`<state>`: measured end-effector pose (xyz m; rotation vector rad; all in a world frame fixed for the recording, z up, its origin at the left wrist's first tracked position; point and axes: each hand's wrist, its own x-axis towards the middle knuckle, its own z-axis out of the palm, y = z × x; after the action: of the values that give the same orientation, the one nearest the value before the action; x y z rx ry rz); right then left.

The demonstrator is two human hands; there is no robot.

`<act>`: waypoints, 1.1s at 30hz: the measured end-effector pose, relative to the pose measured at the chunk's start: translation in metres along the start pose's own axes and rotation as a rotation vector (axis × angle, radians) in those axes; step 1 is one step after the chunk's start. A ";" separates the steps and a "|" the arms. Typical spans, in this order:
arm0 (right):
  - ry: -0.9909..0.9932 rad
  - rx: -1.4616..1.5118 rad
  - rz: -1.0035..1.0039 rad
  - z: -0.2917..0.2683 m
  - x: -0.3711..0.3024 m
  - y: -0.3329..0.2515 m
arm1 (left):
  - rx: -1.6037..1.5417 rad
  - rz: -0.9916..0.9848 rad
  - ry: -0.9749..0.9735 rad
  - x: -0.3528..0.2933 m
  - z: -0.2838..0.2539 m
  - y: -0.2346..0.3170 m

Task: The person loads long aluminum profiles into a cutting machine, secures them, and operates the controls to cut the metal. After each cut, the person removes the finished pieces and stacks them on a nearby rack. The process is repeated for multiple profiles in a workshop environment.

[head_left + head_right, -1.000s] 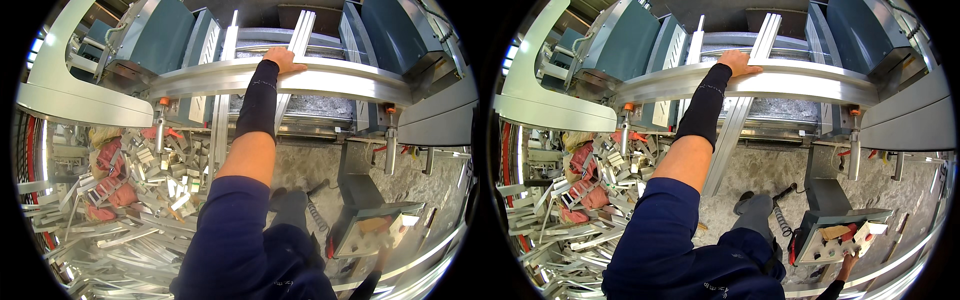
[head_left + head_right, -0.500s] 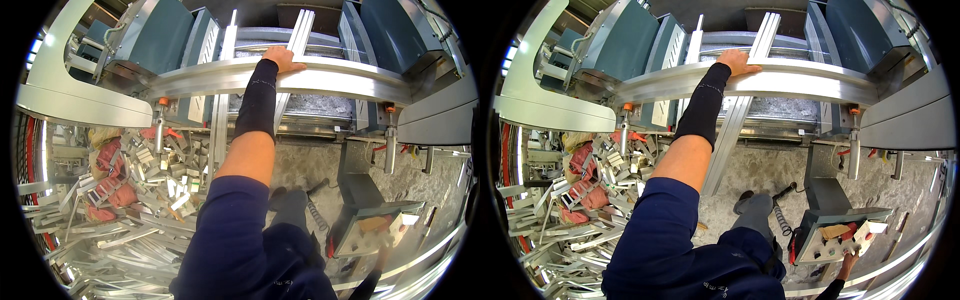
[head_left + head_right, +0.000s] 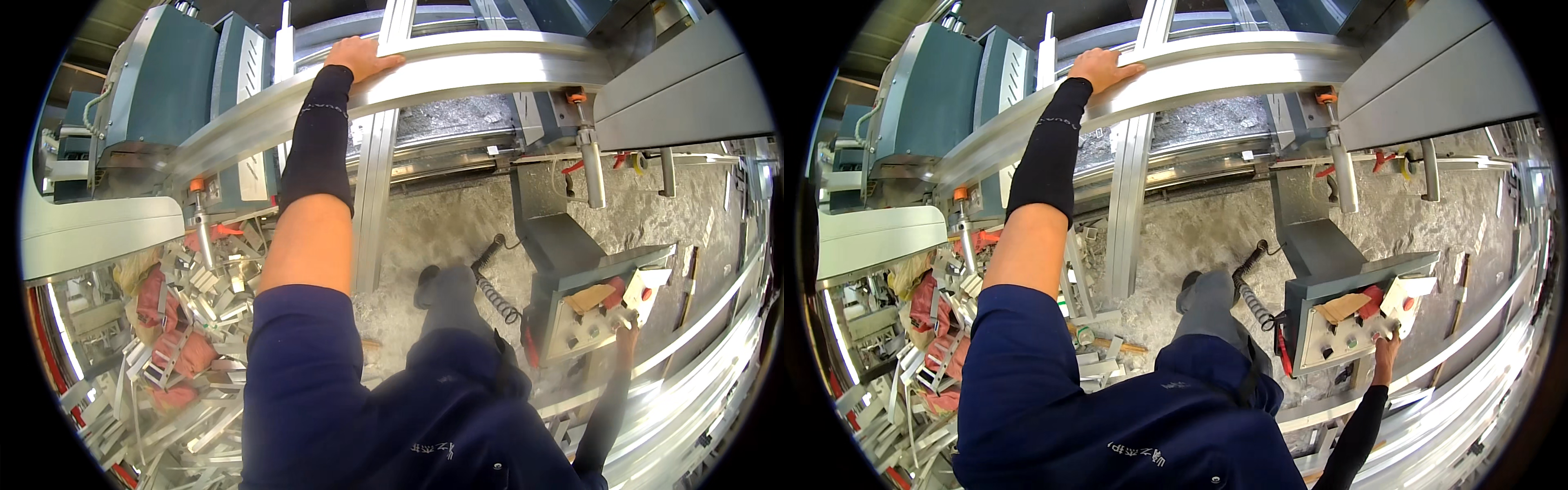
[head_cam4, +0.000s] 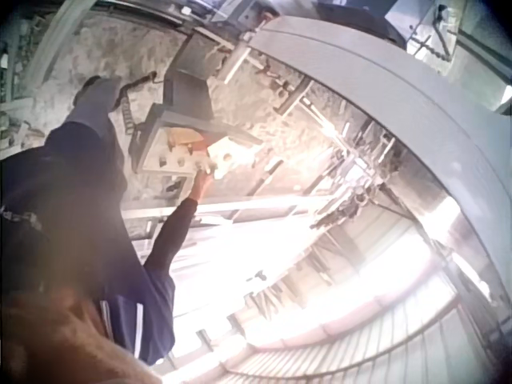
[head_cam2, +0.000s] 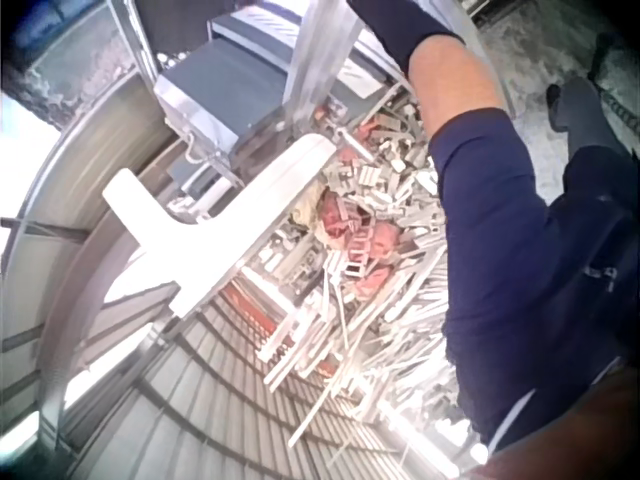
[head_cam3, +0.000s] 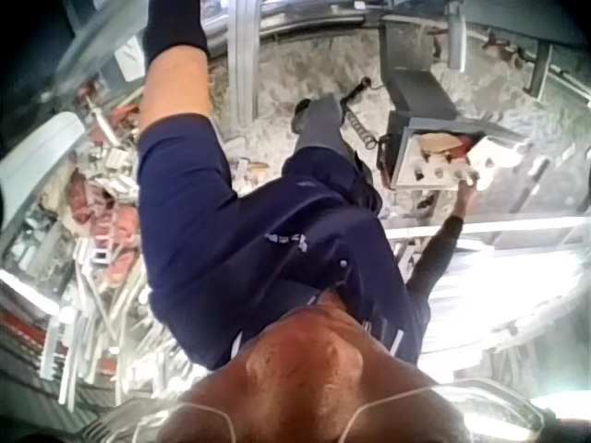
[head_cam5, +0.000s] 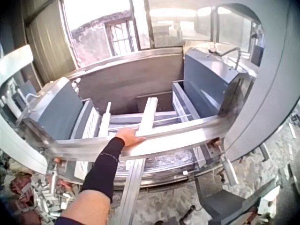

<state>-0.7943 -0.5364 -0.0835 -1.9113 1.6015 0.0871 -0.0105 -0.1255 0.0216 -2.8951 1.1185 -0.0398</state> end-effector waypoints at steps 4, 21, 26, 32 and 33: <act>0.003 -0.048 0.004 0.000 -0.009 -0.011 | 0.046 0.008 0.017 0.000 0.002 -0.001; 0.026 -0.103 0.018 0.001 -0.001 0.008 | 0.052 0.048 0.048 0.003 0.014 -0.008; 0.127 -0.277 -0.018 0.009 -0.004 0.001 | 0.079 0.026 0.041 0.003 0.008 -0.006; 0.040 -0.155 -0.202 -0.019 0.026 0.069 | -0.057 0.016 -0.028 -0.002 0.006 0.007; 0.012 0.101 -0.101 -0.007 0.020 0.068 | -0.053 0.003 -0.055 -0.002 -0.006 0.014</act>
<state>-0.8527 -0.5613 -0.1157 -1.9135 1.4856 -0.0467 -0.0212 -0.1350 0.0271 -2.9205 1.1324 0.0698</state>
